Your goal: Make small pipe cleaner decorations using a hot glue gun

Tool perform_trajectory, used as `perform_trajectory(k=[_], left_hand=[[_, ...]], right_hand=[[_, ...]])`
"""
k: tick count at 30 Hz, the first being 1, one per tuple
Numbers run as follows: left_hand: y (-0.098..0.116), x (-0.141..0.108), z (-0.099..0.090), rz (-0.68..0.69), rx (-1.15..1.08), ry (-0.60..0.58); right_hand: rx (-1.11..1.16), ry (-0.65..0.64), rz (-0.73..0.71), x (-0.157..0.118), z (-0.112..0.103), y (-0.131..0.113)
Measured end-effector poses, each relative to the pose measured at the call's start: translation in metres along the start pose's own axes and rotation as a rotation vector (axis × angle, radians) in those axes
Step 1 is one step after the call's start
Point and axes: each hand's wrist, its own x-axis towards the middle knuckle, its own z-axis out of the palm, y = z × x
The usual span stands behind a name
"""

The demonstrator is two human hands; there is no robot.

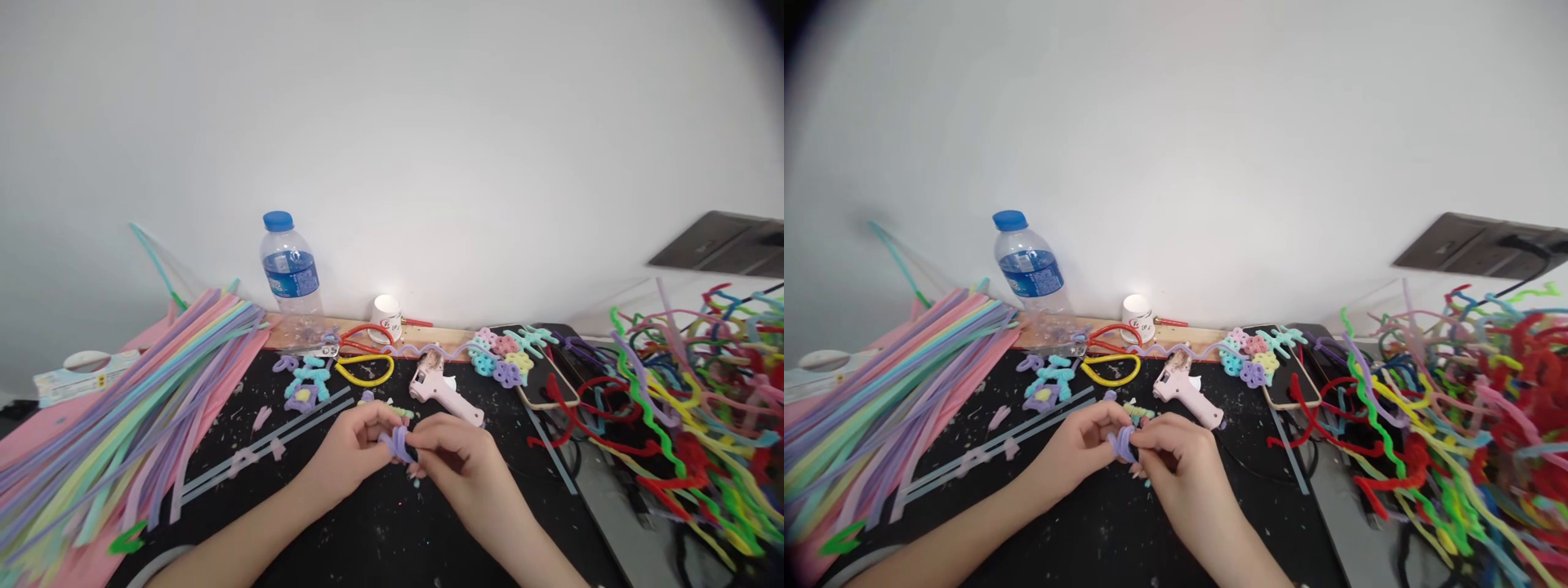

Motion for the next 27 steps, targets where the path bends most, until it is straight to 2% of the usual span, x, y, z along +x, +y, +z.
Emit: perform_trajectory(k=[5, 9, 15, 27], left_hand=[[0.0028, 0.0009, 0.0018, -0.003, 0.014, 0.041], [0.0019, 0.0007, 0.0023, -0.035, 0.007, -0.002], [-0.0022, 0.0006, 0.0013, -0.064, -0.053, -0.062], [0.0044, -0.0014, 0.004, -0.233, -0.216, -0.106]], right_hand=[[0.117, 0.004, 0.062, 0.0006, 0.0037, 0.0054], [-0.014, 0.048, 0.013, 0.0031, 0.0041, 0.0066], [-0.116, 0.036, -0.095, 0.0047, 0.0003, 0.0023], [0.091, 0.034, 0.015, 0.0071, -0.0026, 0.0029]])
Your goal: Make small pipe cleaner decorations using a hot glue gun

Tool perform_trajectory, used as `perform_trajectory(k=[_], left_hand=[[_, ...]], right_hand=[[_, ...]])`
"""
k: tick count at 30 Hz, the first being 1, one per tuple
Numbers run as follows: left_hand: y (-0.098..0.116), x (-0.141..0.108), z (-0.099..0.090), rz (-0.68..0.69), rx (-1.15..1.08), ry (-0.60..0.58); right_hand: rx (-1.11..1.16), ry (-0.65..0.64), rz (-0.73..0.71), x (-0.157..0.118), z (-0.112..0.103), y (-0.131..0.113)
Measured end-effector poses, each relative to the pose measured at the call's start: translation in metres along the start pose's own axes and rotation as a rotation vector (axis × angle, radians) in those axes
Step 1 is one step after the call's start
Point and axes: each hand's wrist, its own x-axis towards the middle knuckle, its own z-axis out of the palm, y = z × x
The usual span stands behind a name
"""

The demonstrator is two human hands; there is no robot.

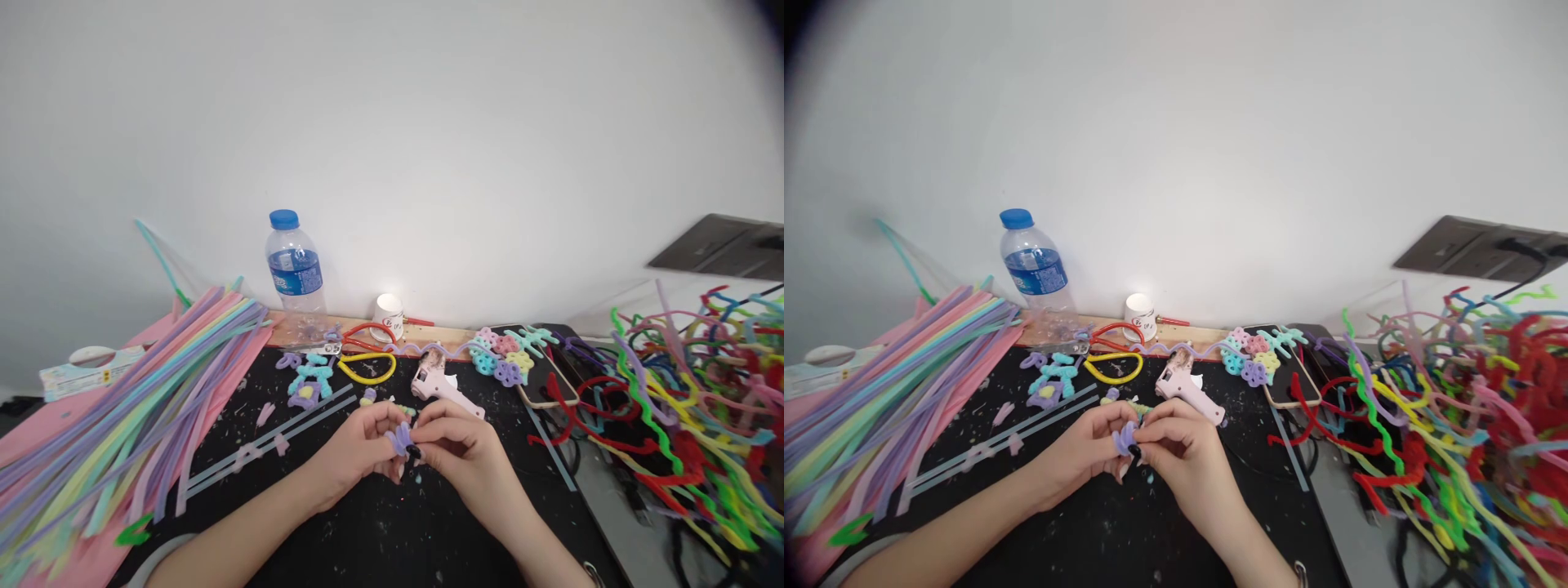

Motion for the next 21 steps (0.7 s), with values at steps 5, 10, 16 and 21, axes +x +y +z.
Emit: perform_trajectory(k=[5, 10, 16, 21], left_hand=[[-0.0011, 0.0005, 0.0014, 0.014, 0.021, 0.035], [-0.0016, 0.0009, 0.0017, 0.018, 0.039, 0.031], [-0.0013, 0.0007, 0.002, 0.042, 0.054, 0.02], [-0.0005, 0.0006, 0.0035, 0.046, 0.074, 0.03]], right_hand=[[0.009, 0.046, 0.009, -0.0007, 0.0029, 0.0], [0.059, 0.035, 0.043, -0.0008, 0.0029, -0.0004], [-0.028, 0.105, 0.019, -0.0012, 0.0003, 0.0009], [-0.145, 0.072, -0.027, -0.0032, 0.0045, 0.0007]])
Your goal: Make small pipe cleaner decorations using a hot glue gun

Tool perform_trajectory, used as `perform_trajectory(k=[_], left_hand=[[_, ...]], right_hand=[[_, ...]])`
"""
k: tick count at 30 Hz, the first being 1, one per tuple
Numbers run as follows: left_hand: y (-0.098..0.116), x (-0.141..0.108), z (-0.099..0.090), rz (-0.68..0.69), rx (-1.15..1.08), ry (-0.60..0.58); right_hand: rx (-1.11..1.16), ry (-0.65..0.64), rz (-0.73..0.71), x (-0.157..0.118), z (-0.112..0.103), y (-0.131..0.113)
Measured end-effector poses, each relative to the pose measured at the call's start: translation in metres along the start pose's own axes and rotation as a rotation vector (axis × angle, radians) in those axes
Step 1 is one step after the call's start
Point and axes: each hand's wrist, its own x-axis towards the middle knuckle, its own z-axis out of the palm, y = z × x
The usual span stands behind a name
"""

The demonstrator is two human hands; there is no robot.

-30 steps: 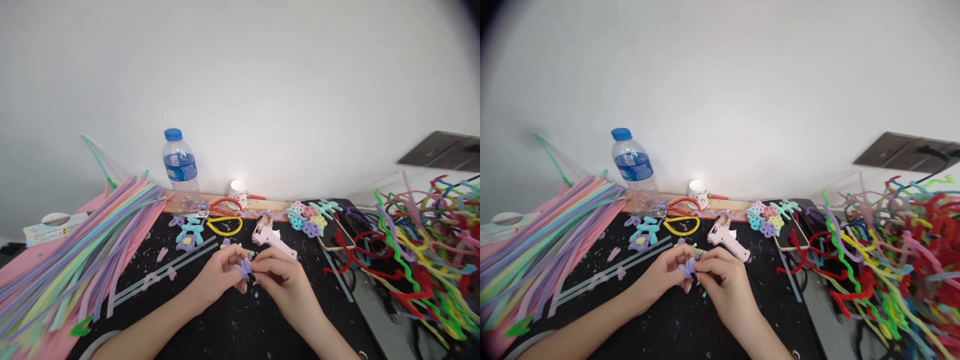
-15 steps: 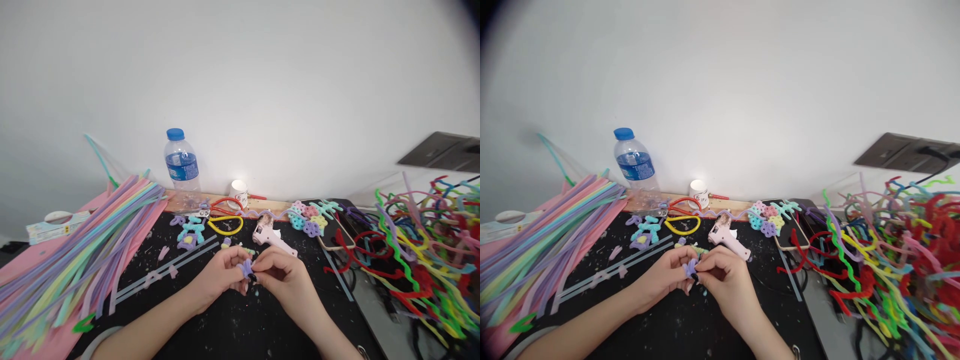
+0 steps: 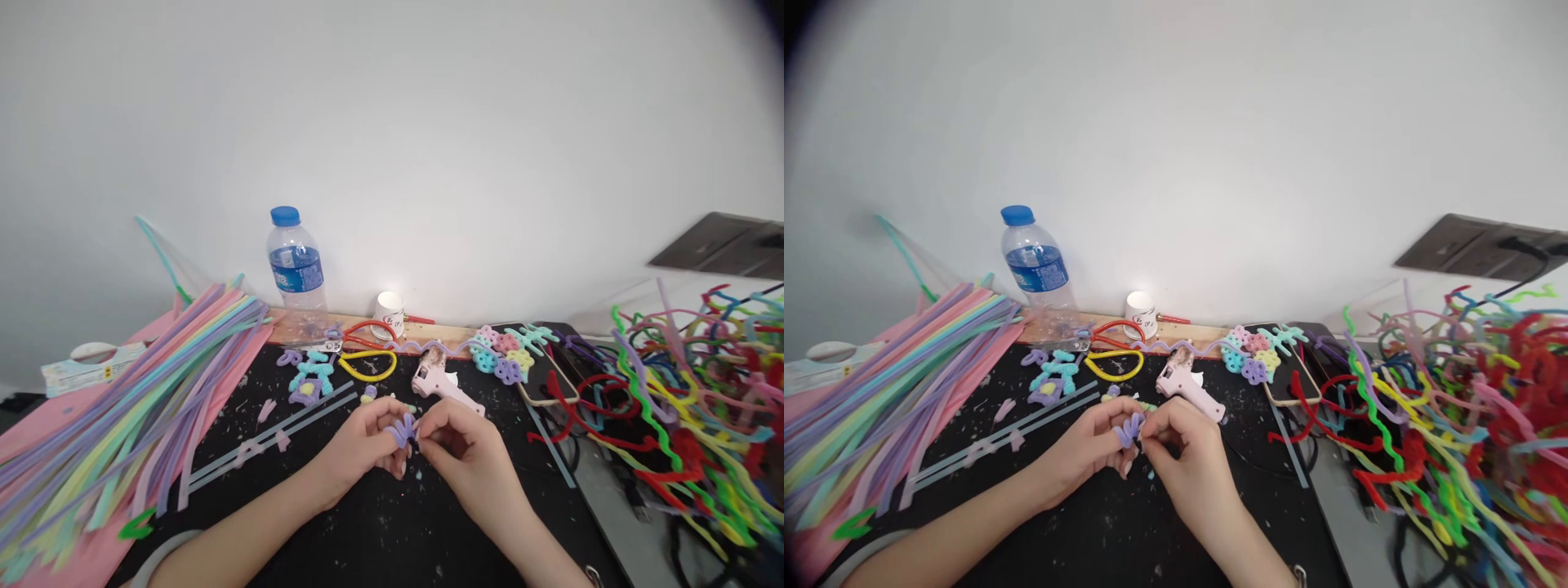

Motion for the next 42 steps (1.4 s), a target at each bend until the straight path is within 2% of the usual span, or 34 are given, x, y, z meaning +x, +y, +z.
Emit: perform_trajectory(k=[5, 10, 13, 18, 23, 26, 31, 37, 42], left_hand=[[0.001, 0.0, 0.001, -0.024, 0.003, 0.012], [-0.007, 0.001, 0.001, 0.075, 0.098, 0.039], [-0.011, 0.0, 0.002, 0.145, 0.184, 0.103], [-0.01, -0.001, -0.002, 0.271, 0.416, 0.303], [-0.01, -0.002, -0.007, 0.281, 0.659, 0.339], [-0.012, -0.002, -0.008, 0.266, 0.653, 0.333], [-0.012, -0.001, -0.006, 0.318, 0.603, 0.302], [-0.007, -0.001, -0.005, 0.174, 0.503, 0.279], [-0.002, -0.001, -0.004, 0.142, 0.448, 0.262]], right_hand=[[-0.045, 0.007, -0.038, -0.002, 0.003, -0.004], [-0.12, 0.08, -0.087, -0.003, 0.005, -0.003], [-0.155, 0.068, -0.114, -0.004, 0.004, -0.002], [-0.191, 0.054, -0.127, -0.004, 0.003, -0.002], [-0.222, 0.067, -0.148, -0.002, 0.004, 0.0], [-0.224, 0.092, -0.143, -0.001, 0.004, 0.002], [-0.221, 0.101, -0.136, -0.001, 0.004, 0.005], [-0.217, 0.101, -0.126, 0.0, 0.005, 0.007], [-0.193, 0.1, -0.083, 0.002, 0.002, 0.011]])
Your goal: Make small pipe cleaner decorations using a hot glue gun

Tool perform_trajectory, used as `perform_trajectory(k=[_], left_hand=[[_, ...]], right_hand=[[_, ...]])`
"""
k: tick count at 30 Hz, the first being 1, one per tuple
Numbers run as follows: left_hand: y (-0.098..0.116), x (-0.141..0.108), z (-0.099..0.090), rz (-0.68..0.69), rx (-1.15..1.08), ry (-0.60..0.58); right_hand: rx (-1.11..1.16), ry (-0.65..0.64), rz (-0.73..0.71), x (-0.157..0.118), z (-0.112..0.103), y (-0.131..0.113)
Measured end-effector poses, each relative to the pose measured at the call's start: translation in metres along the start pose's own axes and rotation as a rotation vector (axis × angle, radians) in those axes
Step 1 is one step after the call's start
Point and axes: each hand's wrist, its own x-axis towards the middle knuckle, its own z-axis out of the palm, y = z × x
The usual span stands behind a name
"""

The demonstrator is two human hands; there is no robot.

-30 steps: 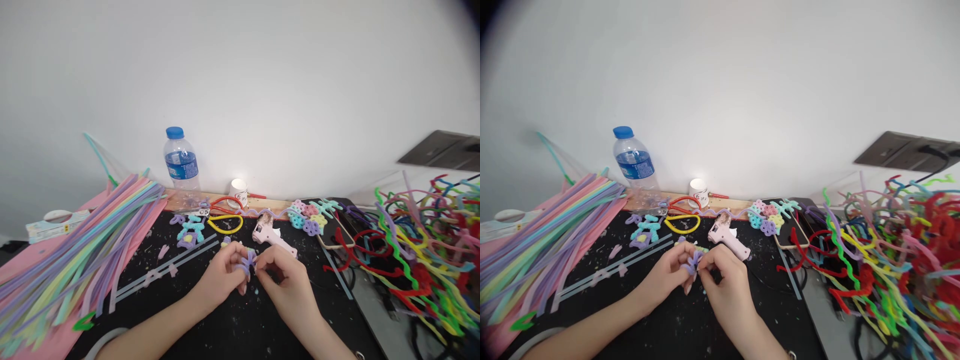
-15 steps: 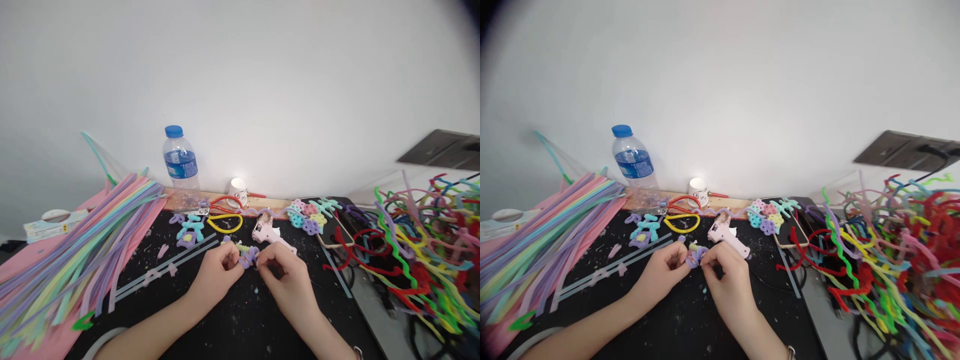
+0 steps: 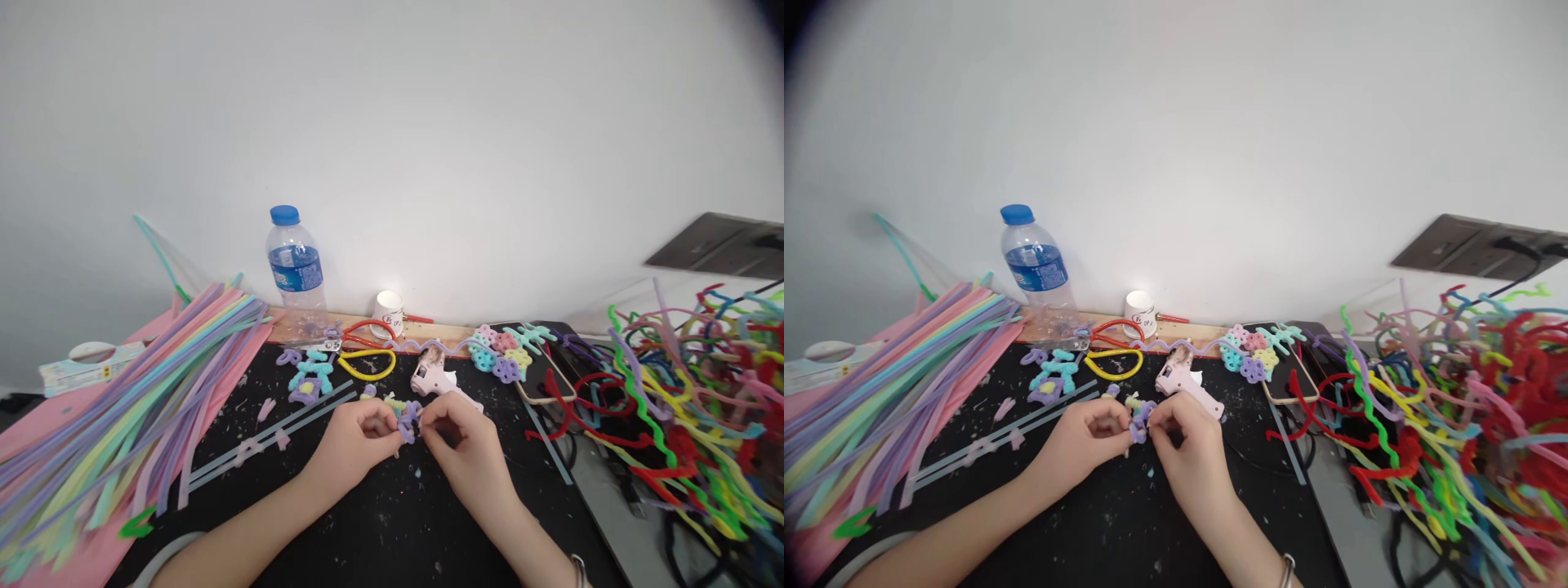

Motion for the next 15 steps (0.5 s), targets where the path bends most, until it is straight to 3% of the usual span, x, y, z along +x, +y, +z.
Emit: perform_trajectory(k=[9, 15], left_hand=[[0.005, -0.001, -0.006, 0.093, 0.018, -0.126], [-0.001, 0.001, -0.006, -0.03, -0.05, -0.144]], right_hand=[[0.252, -0.042, 0.17, 0.007, -0.004, 0.019], [0.437, -0.148, 0.23, 0.01, -0.007, 0.021]])
